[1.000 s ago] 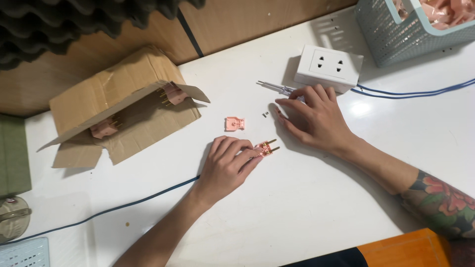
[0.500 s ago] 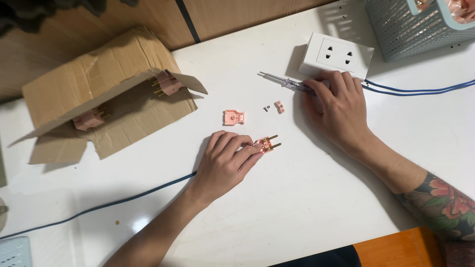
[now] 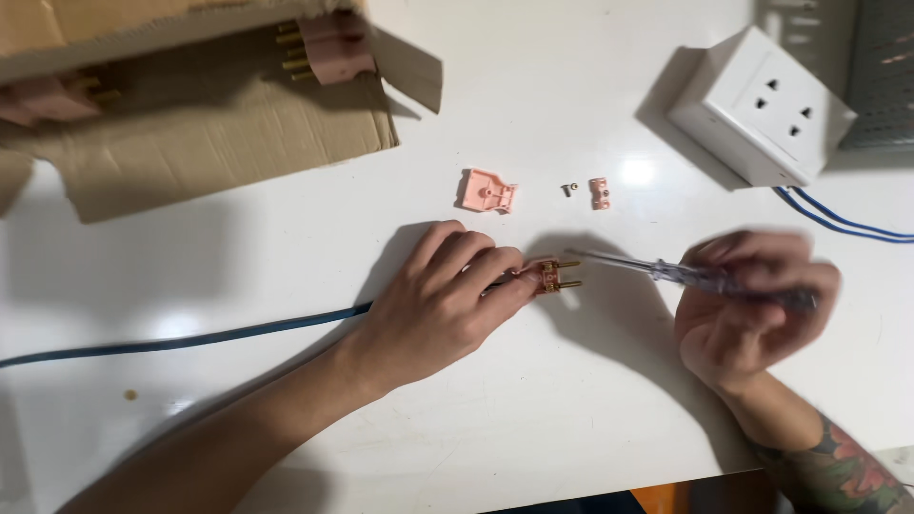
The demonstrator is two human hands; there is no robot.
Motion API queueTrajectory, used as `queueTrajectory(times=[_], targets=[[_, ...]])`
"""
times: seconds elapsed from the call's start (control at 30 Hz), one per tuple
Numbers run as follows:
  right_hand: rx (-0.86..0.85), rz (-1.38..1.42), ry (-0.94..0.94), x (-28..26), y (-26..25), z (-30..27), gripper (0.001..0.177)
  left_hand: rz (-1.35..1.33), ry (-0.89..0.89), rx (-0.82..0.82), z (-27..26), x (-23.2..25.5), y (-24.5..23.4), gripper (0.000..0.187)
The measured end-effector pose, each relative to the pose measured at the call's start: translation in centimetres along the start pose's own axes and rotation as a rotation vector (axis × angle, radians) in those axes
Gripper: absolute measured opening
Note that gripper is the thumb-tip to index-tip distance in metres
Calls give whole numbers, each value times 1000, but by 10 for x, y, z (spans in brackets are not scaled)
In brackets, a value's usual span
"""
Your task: The person unscrews a plug casing, detaches the internal wires, and then re-aligns a new plug housing onto the wire ends.
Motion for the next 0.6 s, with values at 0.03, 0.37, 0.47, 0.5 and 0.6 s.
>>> queueTrajectory(times=[0.03, 0.37, 0.47, 0.5, 0.6], targets=[[-18, -2, 12, 5, -3, -5, 34, -8, -20, 4, -1, -3, -1, 8], [-116, 154, -75, -3, 8, -20, 34, 51, -31, -80, 2, -8, 3, 8], [-140, 122, -86, -10, 16, -20, 36, 44, -50, -90, -1, -11, 4, 9], [-146, 87, -96, -13, 19, -19, 37, 32, -57, -91, -1, -11, 3, 10], [-150, 59, -103, -11, 16, -19, 36, 40, -46, -104, -4, -11, 8, 12]])
Point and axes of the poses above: each hand's wrist, its own z-axis towards the middle knuckle, its own y-axis out of the palm, x = y × z, the point moved 10 cm from there along z, towards the middle knuckle, and after that the axes turned 2 degrees about y, right-handed, at the moved point
